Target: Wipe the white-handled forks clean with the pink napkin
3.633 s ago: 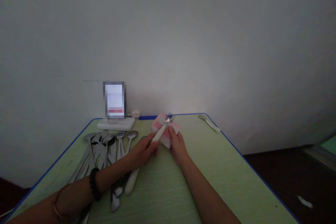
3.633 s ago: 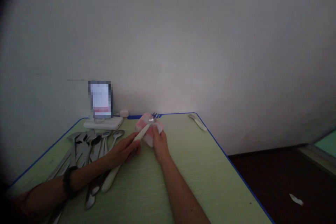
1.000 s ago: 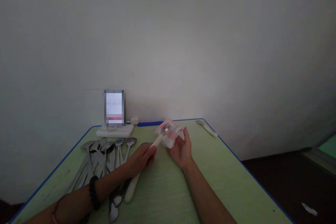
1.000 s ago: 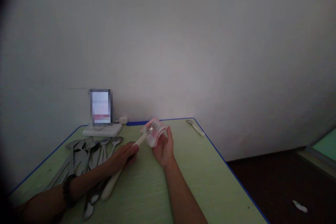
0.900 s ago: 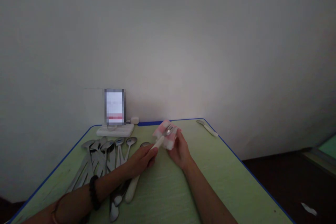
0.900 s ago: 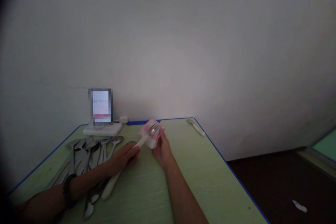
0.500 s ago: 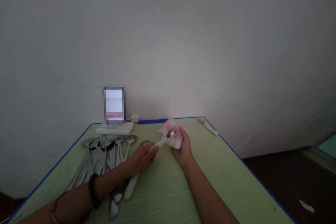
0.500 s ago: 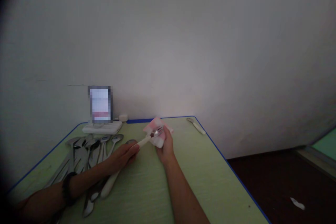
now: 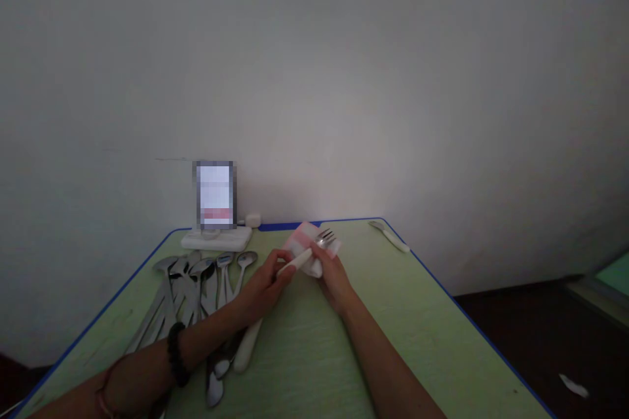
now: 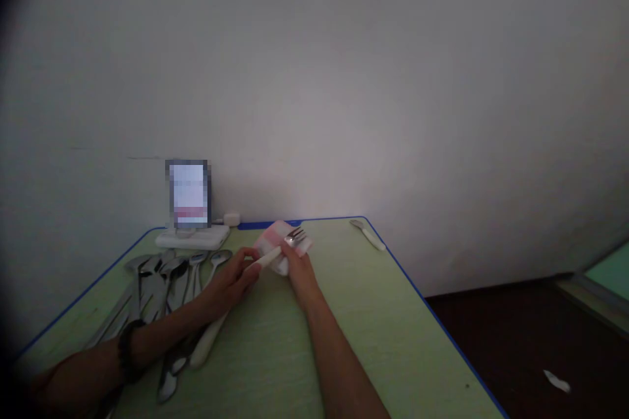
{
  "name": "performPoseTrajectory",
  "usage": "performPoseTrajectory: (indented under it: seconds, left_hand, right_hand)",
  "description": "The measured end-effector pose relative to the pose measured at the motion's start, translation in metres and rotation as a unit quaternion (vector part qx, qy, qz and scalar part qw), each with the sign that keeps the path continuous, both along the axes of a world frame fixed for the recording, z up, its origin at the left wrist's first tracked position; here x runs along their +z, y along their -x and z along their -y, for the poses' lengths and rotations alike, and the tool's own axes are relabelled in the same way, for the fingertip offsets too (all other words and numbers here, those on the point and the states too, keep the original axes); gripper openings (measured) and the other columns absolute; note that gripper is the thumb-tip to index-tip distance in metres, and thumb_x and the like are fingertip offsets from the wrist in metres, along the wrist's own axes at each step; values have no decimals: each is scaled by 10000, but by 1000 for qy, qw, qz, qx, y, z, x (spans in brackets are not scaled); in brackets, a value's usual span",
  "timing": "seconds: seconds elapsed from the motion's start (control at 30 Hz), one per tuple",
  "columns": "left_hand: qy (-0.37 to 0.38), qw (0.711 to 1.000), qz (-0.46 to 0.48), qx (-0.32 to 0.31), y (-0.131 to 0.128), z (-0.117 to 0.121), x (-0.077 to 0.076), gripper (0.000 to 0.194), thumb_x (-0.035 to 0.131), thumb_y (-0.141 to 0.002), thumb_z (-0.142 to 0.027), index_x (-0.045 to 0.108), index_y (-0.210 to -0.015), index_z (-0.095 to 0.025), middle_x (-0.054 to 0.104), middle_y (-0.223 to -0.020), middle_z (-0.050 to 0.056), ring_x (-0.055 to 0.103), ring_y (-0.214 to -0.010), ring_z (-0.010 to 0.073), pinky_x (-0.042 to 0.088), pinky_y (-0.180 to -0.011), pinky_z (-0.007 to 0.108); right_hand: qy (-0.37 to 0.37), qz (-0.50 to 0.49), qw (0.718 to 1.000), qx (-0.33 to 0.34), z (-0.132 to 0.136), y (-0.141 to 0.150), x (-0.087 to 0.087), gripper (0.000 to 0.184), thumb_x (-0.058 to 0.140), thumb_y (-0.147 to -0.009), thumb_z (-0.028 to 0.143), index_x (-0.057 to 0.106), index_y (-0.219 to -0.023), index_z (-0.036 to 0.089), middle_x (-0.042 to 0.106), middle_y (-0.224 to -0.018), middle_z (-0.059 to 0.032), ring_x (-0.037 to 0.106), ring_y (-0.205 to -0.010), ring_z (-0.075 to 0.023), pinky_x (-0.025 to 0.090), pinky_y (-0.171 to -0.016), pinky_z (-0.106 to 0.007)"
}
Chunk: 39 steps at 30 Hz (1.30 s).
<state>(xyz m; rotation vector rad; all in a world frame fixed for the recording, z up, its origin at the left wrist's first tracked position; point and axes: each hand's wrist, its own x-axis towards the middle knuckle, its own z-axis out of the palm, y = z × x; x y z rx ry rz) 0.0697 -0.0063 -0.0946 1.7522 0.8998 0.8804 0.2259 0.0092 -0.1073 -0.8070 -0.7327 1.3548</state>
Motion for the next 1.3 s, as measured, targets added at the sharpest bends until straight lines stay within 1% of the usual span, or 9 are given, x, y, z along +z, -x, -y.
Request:
performPoseTrajectory:
  seconds: [0.1, 0.27, 0.4, 0.5, 0.57, 0.73, 0.93, 1.1, 1.3]
  left_hand:
    - [15, 1000, 20, -11, -1, 2, 1, 211, 373, -912, -394, 338, -1026, -221, 420, -646, -100, 349, -416, 53, 277, -383, 152]
    - [12, 997, 50, -49, 0, 4, 3, 244, 422, -889, -351, 320, -1075, -229, 499, -750, -71, 408, -409, 35, 307, -381, 149]
    - [6, 995, 74, -70, 0, 4, 2, 268, 445, -885, -366, 317, -1077, -229, 546, -834, -33, 455, -441, 33, 365, -413, 159]
    - [12, 994, 71, -77, -2, 4, 1, 287, 442, -894, -419, 303, -1059, -231, 573, -836, -24, 476, -425, 32, 386, -409, 160]
    - [17, 995, 73, -70, -3, 4, 1, 312, 462, -880, -445, 294, -1037, -233, 582, -808, -33, 477, -414, 36, 397, -408, 164]
    - [25, 996, 69, -43, -4, 1, 0, 299, 474, -864, -443, 298, -988, -235, 595, -751, -55, 504, -419, 63, 405, -427, 188]
    - [15, 999, 7, -36, -1, 1, 3, 217, 451, -877, -413, 424, -894, -199, 563, -651, -58, 521, -460, 91, 412, -479, 215]
    - [-1, 997, -72, -23, 0, 3, 9, 334, 413, -879, -436, 488, -679, -179, 546, -539, -34, 519, -476, 115, 415, -507, 233]
    - [5, 996, -91, -11, -1, 4, 10, 339, 437, -853, -433, 520, -649, -174, 563, -516, -30, 520, -450, 112, 405, -484, 220]
  right_hand:
    - [25, -30, 999, -32, -1, -2, 2, 204, 692, -652, 302, 655, -816, 185, 696, -701, 9, 623, -671, -162, 476, -676, -281]
    - [18, -42, 998, -50, 2, -1, 8, 173, 700, -645, 270, 654, -787, 182, 691, -707, 9, 602, -648, -149, 463, -639, -268]
    - [14, -71, 994, -82, 3, -2, 10, 191, 700, -661, 312, 640, -803, 200, 682, -721, 12, 592, -653, -147, 448, -595, -260]
    - [9, -60, 997, -39, 7, -1, 11, 264, 688, -680, 404, 633, -840, 201, 673, -702, 4, 585, -638, -151, 436, -558, -259]
    - [-3, -35, 999, 2, 10, -1, 12, 303, 681, -684, 440, 635, -852, 192, 680, -720, -9, 594, -663, -157, 445, -575, -262]
    - [-18, 11, 997, 73, 14, 1, 10, 356, 721, -648, 413, 650, -897, 169, 699, -766, -29, 613, -710, -166, 471, -644, -272]
    - [-19, 6, 995, 94, 15, -1, 13, 396, 739, -633, 391, 653, -953, 174, 705, -780, -27, 632, -787, -183, 482, -721, -294]
    - [-18, 17, 995, 98, 17, -2, 14, 368, 716, -657, 398, 657, -940, 171, 711, -793, -35, 637, -794, -187, 480, -740, -305]
    - [-21, 29, 993, 112, 18, -2, 13, 388, 715, -666, 397, 657, -974, 168, 714, -843, -39, 636, -820, -180, 462, -807, -317]
